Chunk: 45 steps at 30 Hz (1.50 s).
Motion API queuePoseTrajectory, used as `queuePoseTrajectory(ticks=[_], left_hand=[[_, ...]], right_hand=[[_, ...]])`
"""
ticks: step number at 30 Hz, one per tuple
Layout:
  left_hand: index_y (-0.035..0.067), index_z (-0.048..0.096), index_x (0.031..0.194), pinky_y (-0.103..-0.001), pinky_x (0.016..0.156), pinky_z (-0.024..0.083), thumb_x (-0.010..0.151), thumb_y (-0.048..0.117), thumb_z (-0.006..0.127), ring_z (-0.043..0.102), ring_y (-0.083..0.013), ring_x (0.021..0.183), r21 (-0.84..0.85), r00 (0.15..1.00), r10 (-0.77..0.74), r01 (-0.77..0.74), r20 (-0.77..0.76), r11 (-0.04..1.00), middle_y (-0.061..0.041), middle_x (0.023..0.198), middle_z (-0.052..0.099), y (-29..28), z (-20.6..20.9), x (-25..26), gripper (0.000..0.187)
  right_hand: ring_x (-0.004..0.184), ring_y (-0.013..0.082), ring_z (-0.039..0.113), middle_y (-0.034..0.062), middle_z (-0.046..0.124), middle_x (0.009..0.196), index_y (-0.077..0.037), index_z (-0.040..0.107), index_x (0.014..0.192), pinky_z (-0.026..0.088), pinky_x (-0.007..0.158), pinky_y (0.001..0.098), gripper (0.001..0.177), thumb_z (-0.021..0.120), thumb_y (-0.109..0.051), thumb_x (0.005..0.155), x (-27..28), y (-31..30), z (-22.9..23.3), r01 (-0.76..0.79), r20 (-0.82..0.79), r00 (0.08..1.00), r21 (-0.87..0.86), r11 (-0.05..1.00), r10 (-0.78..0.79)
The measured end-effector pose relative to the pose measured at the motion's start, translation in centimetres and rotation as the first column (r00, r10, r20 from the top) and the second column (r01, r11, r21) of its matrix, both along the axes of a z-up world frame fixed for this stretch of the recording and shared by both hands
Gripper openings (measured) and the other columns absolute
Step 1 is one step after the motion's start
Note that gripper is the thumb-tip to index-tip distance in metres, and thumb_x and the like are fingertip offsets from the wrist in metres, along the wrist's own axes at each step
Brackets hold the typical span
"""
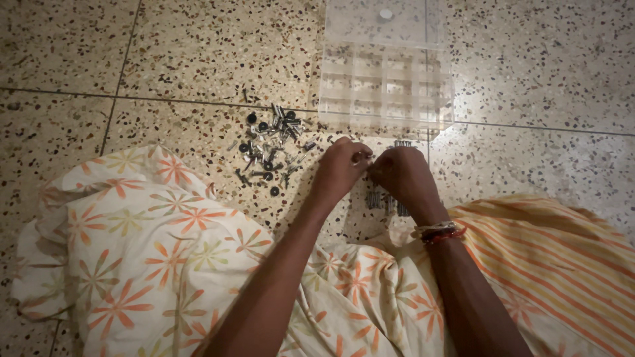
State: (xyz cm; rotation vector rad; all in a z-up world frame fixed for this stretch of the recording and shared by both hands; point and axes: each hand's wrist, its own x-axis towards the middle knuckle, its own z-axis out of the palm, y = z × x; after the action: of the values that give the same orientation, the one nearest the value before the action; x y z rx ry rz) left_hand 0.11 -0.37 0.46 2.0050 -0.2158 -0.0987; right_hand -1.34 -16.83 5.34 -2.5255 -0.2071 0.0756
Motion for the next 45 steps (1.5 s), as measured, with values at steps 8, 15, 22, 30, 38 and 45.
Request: queuePoseTrajectory(ticks=[8,15,22,30,38,45], left_hand=[[0.001,0.067,0.089,-0.037,0.073,0.056,0.080,0.004,0.079,0.067,-0.0253,0.079,-0.016,0.999,0.029,-0.028,0.039,0.999,-0.013,0.090,0.065,0.1,-0.4,0.3,0.015],[0.004,0.063,0.092,-0.033,0.078,0.059,0.092,0.006,0.070,0.067,-0.0188,0.085,-0.034,0.992,0.015,-0.019,-0.126,0.999,-0.009,0.103,0.064,1.7,2.3,0.4,0.008],[0.008,0.074,0.100,-0.032,0.075,0.064,0.089,0.005,0.072,0.078,-0.0205,0.086,0.183,0.982,0.190,-0.186,-0.002,0.965,-0.011,0.097,0.078,15.9,4.5,2.3,0.012],[0.009,0.074,0.109,-0.043,0.083,0.054,0.075,-0.003,0.072,0.068,-0.0337,0.090,0.311,0.969,0.145,-0.204,0.202,0.928,-0.017,0.098,0.067,17.7,3.2,-0.7,0.036],[0.011,0.074,0.107,-0.045,0.085,0.054,0.078,-0.005,0.070,0.067,-0.0354,0.097,0.445,0.976,0.041,-0.134,0.212,0.886,-0.015,0.104,0.066,16.5,3.8,-0.8,0.034],[0.008,0.072,0.101,-0.045,0.082,0.056,0.077,-0.003,0.075,0.069,-0.0330,0.092,0.457,0.985,0.034,-0.109,0.171,0.883,-0.013,0.102,0.067,16.2,4.7,-0.6,0.027]], right_hand=[[0.066,0.0372,0.069,0.0231,0.068,0.073,-0.004,0.078,0.082,0.055,0.065,0.0429,0.021,0.080,-0.025,0.079,0.5,0.8,0.6,0.088,-0.166,0.980,-0.148,0.985,-0.112],[0.067,0.0336,0.073,0.0192,0.073,0.078,-0.006,0.080,0.086,0.057,0.067,0.0407,0.019,0.080,-0.021,0.075,0.2,0.4,0.1,0.071,-0.108,0.991,-0.061,0.996,-0.077],[0.068,0.0328,0.073,0.0194,0.073,0.077,-0.003,0.079,0.086,0.057,0.066,0.0410,0.020,0.080,-0.020,0.075,0.2,0.4,-0.1,0.073,-0.098,0.992,-0.051,0.996,-0.078],[0.068,0.0344,0.071,0.0215,0.072,0.076,-0.002,0.079,0.085,0.056,0.067,0.0415,0.020,0.079,-0.022,0.082,0.1,0.5,-0.1,0.079,-0.064,0.994,-0.102,0.992,-0.086],[0.066,0.0330,0.072,0.0199,0.073,0.076,-0.002,0.079,0.089,0.056,0.066,0.0407,0.021,0.079,-0.020,0.078,-0.1,0.7,0.4,0.085,-0.078,0.993,-0.050,0.995,-0.088],[0.066,0.0332,0.071,0.0203,0.073,0.077,-0.002,0.079,0.089,0.056,0.067,0.0404,0.021,0.080,-0.022,0.081,-0.1,0.6,0.2,0.087,-0.082,0.992,-0.052,0.995,-0.091]])
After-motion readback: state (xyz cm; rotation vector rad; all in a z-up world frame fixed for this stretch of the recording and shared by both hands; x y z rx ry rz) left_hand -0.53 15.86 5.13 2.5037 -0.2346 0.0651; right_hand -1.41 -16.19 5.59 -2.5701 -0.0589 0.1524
